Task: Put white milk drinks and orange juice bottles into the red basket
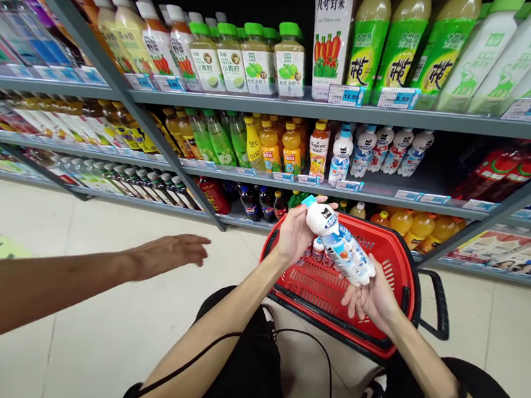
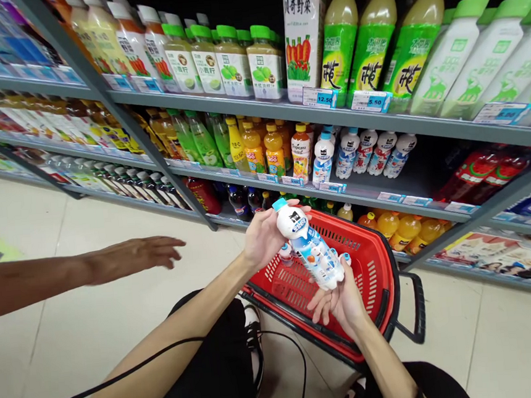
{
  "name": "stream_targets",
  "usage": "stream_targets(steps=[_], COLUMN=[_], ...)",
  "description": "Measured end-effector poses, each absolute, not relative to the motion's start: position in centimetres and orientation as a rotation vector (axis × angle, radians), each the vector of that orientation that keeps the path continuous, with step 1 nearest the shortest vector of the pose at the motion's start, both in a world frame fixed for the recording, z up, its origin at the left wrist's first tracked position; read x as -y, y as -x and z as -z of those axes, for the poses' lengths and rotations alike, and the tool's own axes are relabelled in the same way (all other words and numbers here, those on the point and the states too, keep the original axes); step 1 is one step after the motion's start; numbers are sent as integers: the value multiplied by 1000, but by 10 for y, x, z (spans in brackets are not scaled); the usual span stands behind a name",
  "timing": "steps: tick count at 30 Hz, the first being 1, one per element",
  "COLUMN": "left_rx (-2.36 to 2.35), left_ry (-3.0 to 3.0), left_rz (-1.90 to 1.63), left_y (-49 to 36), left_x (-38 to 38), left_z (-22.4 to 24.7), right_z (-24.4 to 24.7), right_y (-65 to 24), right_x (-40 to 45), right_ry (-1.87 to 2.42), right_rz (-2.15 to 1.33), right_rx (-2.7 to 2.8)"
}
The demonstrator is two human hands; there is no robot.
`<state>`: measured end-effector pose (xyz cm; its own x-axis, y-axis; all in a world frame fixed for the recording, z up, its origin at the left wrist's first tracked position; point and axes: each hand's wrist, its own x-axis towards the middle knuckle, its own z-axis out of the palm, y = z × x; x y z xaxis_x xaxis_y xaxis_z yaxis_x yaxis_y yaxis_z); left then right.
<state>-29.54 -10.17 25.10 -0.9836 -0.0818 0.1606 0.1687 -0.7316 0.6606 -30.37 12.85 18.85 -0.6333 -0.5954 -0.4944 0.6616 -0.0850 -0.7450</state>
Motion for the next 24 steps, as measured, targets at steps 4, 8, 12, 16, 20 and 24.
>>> stream_targets(steps=[4,8,12,16,20,24], left_rx=[1162,1330,1409,1760,2749,3383], left_ry=[191,117,228,447,718,916], left_rz=[2744,2677,2645,2495,1926,810], left_y=[297,298,300,305,295,266], left_x=[99,92,82,77,66,31], left_z=[-247,-240,-235,-219,-170,-107], right_z=[-196,-208,-217,-217,-218,-223], right_y=[308,315,318,317,319,324], right_x=[-133,-142,-159,-177,-188,-199], right_ry=[-37,132,400,418,318,199], right_rz=[1838,1848,1744,1754,2022,2194], right_rx=[-1402,-1386,-1383,-1554,-1630,-1691])
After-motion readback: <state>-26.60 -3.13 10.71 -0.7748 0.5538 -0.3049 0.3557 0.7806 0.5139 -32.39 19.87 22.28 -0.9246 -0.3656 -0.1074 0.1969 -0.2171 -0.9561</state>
